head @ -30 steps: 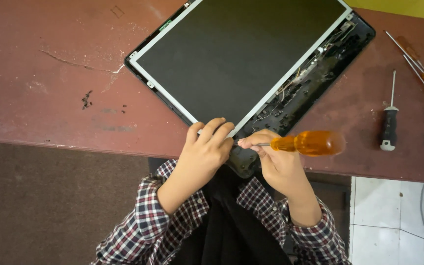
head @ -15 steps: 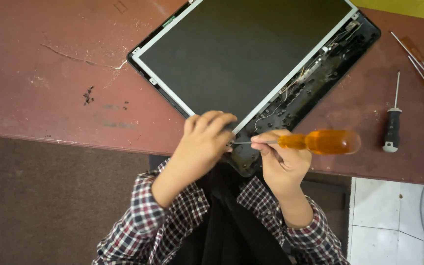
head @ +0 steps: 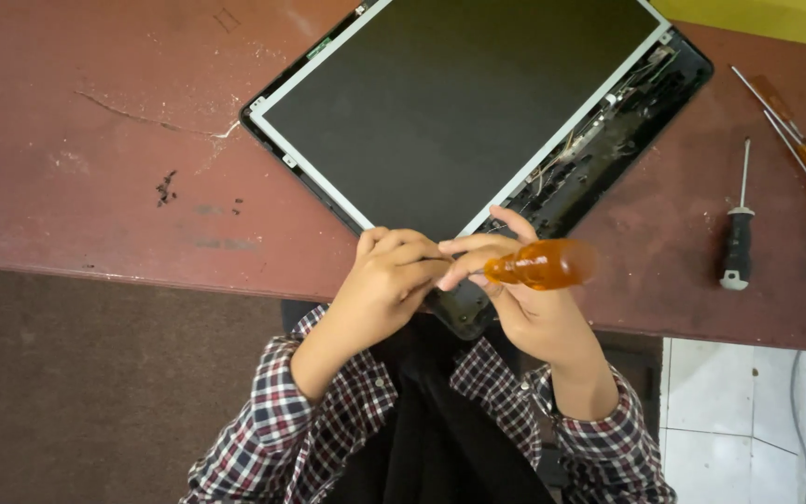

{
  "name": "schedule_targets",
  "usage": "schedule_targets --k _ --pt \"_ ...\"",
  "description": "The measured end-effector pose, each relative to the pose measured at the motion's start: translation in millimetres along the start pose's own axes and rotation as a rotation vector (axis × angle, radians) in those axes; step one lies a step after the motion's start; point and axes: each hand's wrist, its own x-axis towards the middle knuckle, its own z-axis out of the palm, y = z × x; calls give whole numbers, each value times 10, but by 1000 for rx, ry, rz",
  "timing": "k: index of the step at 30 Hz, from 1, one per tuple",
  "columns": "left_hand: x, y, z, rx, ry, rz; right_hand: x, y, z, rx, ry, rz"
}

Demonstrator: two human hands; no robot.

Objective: The person uses a screwdriver to remove screws from the back cover of a black monitor. They then remove the cover to expose the screen and internal components. The person continues to use the screwdriver to remove screws from the metal frame surrounding the screen.

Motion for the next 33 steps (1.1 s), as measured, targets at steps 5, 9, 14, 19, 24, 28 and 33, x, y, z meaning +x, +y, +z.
schedule_targets --k 5,9,14,19,24,28,33 --pt "49 -44 50 67 35 16 -16 -12 18 -33 16 24" --pt "69 -56 38 55 -1 -27 -118 70 98 -172 88 58" --pt "108 46 -156 99 -141 -76 -287 244 162 -321 114 20" --pt "61 122 -66 362 -165 33 -199 47 80 -267 154 25" --pt "105 170 -46 477 -140 138 -178 1 46 -250 135 -132" --pt "95 126 30 573 -75 235 -132 -90 12 -255 168 -114" --pt "154 293 -223 290 188 -30 -207 -151 28 -150 330 -77"
